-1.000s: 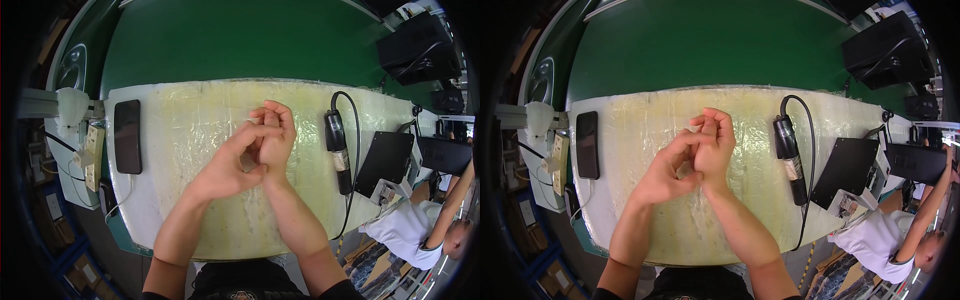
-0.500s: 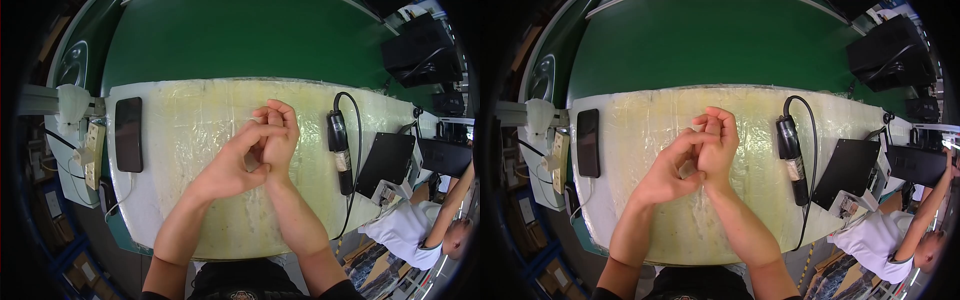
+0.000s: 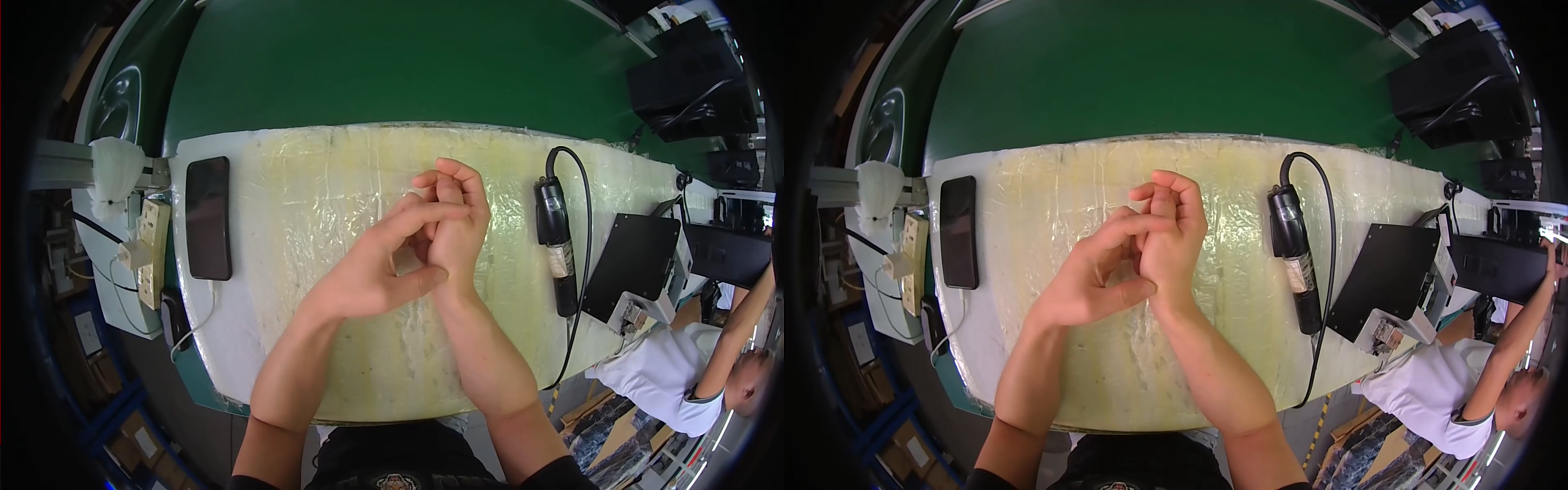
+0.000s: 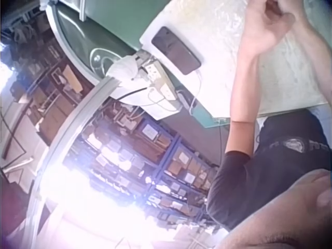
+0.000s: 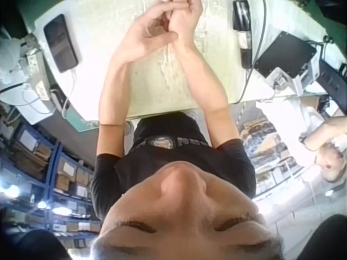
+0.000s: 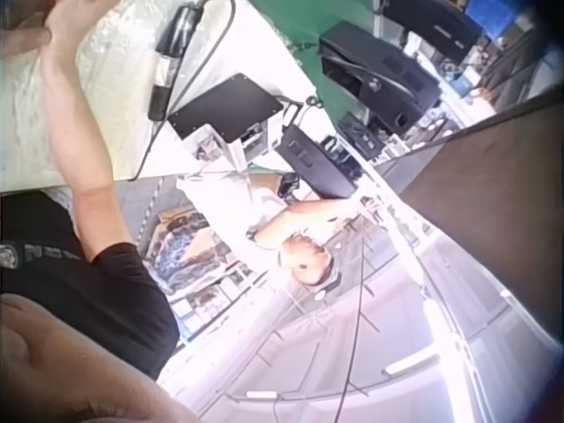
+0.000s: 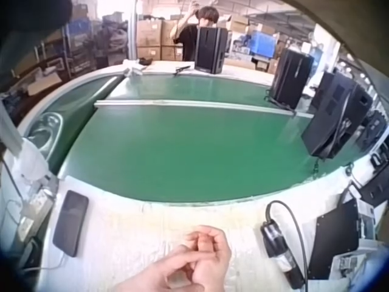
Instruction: Assembling electronic speaker units by fastening back plates with an electric screwdriver on a production line.
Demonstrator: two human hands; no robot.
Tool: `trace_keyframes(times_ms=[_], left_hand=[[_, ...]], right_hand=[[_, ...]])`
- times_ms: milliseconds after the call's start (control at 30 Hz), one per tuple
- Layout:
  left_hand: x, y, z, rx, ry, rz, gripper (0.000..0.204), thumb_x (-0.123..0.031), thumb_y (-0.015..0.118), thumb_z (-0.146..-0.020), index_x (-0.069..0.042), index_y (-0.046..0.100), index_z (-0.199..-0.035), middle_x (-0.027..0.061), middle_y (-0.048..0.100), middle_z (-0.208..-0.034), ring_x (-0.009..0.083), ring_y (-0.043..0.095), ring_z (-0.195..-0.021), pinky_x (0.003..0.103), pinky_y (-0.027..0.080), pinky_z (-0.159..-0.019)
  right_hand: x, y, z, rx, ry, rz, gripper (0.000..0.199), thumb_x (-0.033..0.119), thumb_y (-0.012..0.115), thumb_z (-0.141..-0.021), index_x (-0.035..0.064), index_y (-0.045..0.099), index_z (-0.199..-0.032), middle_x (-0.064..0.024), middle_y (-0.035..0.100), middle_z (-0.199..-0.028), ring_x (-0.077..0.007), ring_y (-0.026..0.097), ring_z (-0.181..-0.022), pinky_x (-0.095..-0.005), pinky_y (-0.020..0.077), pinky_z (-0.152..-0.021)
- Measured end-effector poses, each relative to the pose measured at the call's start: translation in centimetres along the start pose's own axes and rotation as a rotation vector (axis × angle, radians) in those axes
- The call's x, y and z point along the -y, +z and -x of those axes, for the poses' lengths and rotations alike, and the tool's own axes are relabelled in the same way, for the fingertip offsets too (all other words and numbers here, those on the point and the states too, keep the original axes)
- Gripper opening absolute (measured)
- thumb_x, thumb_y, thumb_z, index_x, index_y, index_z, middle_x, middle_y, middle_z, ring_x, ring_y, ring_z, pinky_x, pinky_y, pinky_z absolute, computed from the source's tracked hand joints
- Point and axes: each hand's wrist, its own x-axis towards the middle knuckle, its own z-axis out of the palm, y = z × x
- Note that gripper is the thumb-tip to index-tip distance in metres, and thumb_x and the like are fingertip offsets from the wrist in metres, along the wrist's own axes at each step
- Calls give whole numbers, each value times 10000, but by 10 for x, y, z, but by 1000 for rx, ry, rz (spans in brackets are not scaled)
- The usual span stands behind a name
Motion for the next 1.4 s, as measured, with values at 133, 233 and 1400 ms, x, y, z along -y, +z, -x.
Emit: trace_keyframes(times_ms=[133,233,1400], left_hand=[[-2,1,-1,-4,6,-11,583,74,641,-718,-80,543,-1271,48,459,-990,166,487,-914,291,445,-813],[-1,2,0,-7,-14,-33,591,61,650,-711,-83,542,-1274,52,460,-994,171,487,-919,296,448,-813],[-7,4,-1,-25,-18,-99,596,60,638,-696,-86,539,-1265,77,474,-1049,188,523,-940,313,459,-837]], right_hand=[[-2,0,-1,3,-11,-12,139,112,429,-1006,44,531,-1071,-72,594,-899,-48,440,-596,-206,377,-479],[-3,-2,-1,7,-13,-26,140,110,427,-1006,40,530,-1071,-74,595,-901,-50,446,-598,-205,381,-481],[-2,0,0,10,-8,-13,150,126,419,-1015,36,519,-1081,-76,584,-912,-62,467,-629,-212,406,-508]])
